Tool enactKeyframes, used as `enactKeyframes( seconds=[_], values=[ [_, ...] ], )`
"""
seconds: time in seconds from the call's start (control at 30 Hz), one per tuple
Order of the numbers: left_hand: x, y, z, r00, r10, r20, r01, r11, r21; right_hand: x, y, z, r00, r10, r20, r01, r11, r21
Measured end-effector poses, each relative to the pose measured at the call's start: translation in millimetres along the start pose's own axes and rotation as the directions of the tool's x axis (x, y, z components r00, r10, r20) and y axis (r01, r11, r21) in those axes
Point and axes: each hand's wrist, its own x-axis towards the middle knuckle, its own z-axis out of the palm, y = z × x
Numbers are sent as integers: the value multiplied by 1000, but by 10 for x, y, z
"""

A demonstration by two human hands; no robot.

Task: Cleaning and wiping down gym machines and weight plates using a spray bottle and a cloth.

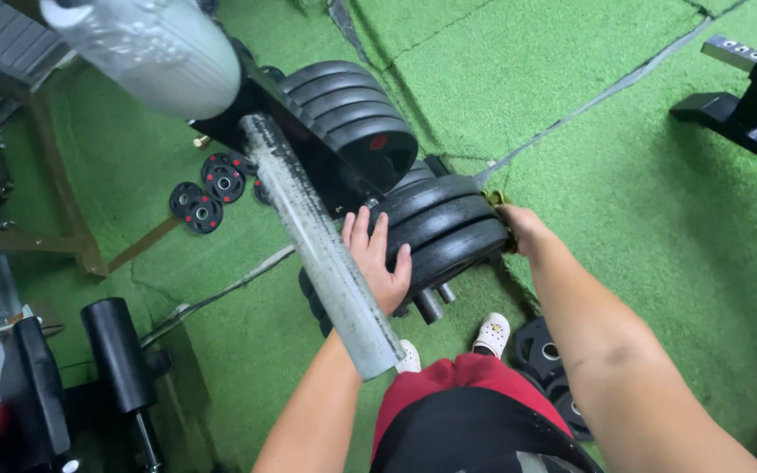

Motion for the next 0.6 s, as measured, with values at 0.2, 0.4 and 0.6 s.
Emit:
enactKeyframes(
  seconds=[0.2,0.4,0.6],
  values=[
    [-154,-215,280,990,47,-135,-55,997,-60,-984,-224,951,815,-579,32,507,684,-525],
    [-245,-622,106,998,-43,-40,23,917,-398,-1719,595,1803,16,-634,774,211,-754,-622],
    [-425,-1433,-398,981,-137,-138,-10,671,-741,-2238,582,2492,79,-700,710,716,-456,-529]
  ],
)
